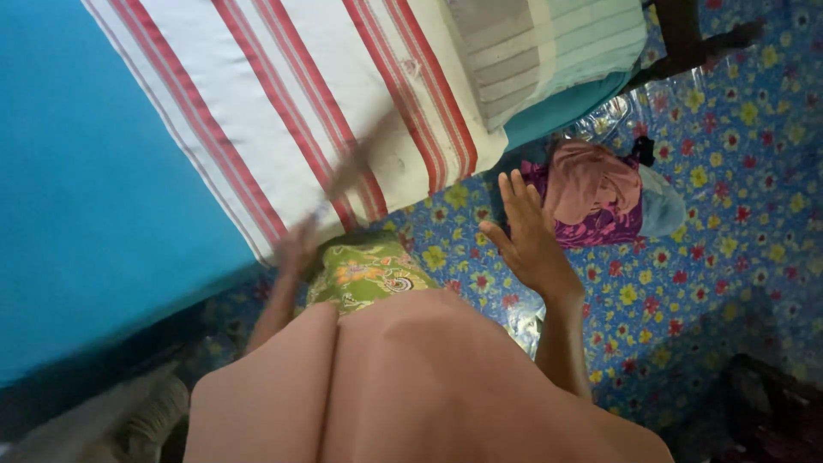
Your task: Dusting a bed and pillow using a feather duster.
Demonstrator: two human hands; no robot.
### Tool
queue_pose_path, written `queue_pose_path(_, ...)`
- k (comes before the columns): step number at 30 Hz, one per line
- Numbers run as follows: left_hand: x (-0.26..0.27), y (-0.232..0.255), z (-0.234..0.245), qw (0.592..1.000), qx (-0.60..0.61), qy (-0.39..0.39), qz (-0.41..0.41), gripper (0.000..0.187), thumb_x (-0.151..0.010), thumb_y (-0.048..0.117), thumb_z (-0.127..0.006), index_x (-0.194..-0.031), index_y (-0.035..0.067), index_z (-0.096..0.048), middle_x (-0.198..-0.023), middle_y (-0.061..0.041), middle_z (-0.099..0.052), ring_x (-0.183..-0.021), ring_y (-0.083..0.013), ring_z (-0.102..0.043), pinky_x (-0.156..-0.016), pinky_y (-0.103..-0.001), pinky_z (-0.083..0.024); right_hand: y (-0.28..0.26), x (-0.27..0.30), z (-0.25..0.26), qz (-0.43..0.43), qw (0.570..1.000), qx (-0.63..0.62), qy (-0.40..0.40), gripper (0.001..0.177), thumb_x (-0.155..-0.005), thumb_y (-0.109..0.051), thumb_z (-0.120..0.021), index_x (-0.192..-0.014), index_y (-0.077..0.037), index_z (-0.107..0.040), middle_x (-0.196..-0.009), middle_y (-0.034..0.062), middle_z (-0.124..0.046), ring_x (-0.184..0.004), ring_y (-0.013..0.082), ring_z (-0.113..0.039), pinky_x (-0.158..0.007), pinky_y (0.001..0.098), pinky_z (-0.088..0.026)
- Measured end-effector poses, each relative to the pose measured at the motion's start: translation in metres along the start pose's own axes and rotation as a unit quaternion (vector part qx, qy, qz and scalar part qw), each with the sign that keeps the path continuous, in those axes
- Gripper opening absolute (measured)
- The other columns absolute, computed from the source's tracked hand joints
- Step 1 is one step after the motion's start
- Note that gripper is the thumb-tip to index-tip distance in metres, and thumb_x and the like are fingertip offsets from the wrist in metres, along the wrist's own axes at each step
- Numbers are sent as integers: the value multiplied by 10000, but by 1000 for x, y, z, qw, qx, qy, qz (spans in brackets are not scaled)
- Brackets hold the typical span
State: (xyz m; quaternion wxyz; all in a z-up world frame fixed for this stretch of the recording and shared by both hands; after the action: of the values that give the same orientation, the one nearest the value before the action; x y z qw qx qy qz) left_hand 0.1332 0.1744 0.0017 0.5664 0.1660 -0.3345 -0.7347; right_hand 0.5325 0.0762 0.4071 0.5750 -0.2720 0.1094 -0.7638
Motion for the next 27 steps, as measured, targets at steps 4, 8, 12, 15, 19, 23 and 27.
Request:
queue_pose_path(4, -4, 39, 67, 933, 107, 151, 309, 401, -1034, 324, -659, -1396, 152, -658, -1184, -209, -736, -1024, -344, -724, -883, -458, -552, 20, 20, 0, -18, 1000, 9, -15, 795, -1015, -539, -509, -1643, -146, -223, -1717, 183, -169, -1572, 428, -152, -1207, 622, -120)
queue_pose_path(8, 25, 29, 10, 944, 95, 288, 133, 471, -1013, 251, -685, -1422, 40, -585, -1223, -276, -696, -1042, -392, -693, -881, -472, -537, 34, 32, 0, -22, 1000, 5, -18, 804, -1009, -538, -521, -1641, -137, -229, -1712, 190, -174, -1560, 437, -166, -1201, 616, -148)
queue_pose_path(12, 76, 105, -50, 984, 137, -99, 54, 362, -1003, 255, -677, -1357, 179, -671, -1088, -181, -740, -1000, -328, -726, -898, -447, -559, 40, 43, 3, -7, 1000, 0, -2, 807, -1002, -545, -525, -1634, -132, -241, -1716, 184, -191, -1568, 427, -177, -1203, 617, -159)
queue_pose_path(15, 64, 135, -50, 973, 102, -186, -92, 483, -891, 263, -727, -1365, 218, -649, -1052, -179, -731, -970, -351, -709, -845, -456, -556, 43, 47, 7, -20, 1000, 5, 8, 808, -1003, -536, -534, -1633, -124, -242, -1712, 190, -187, -1571, 428, -166, -1200, 629, -128)
queue_pose_path(19, -12, 107, -51, 960, 107, -117, -230, 541, -838, 219, -725, -1371, 193, -632, -1189, -221, -731, -1006, -387, -696, -827, -455, -545, 47, 52, 11, -13, 1000, 11, 18, 810, -1018, -550, -515, -1641, -115, -234, -1713, 196, -187, -1576, 423, -161, -1224, 618, -126)
queue_pose_path(23, -100, 122, -11, 990, 107, 77, -52, 348, -1044, 218, -624, -1375, 113, -652, -1070, -233, -729, -955, -392, -730, -804, -474, -563, 54, 52, 11, -52, 999, -7, 4, 820, -1004, -570, -482, -1636, -118, -219, -1710, 199, -170, -1576, 410, -137, -1205, 618, -115)
queue_pose_path(27, -150, 138, -28, 990, 77, 118, 4, 371, -1018, 235, -649, -1349, 65, -637, -933, -242, -713, -797, -431, -701, -686, -534, -531, 56, 33, 12, -45, 999, -4, 8, 815, -1026, -575, -473, -1642, -110, -211, -1708, 209, -177, -1573, 419, -154, -1224, 603, -144)
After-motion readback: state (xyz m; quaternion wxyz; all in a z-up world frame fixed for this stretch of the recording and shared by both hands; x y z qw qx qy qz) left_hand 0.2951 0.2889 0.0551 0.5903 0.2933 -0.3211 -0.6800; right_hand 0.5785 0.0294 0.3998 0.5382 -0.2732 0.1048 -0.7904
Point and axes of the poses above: each hand's wrist, its own x-axis away from the middle knuckle, its own z-axis out of the back of the hand, y = z × x, the point moved 2 cm from there along -x, towards the middle knuckle
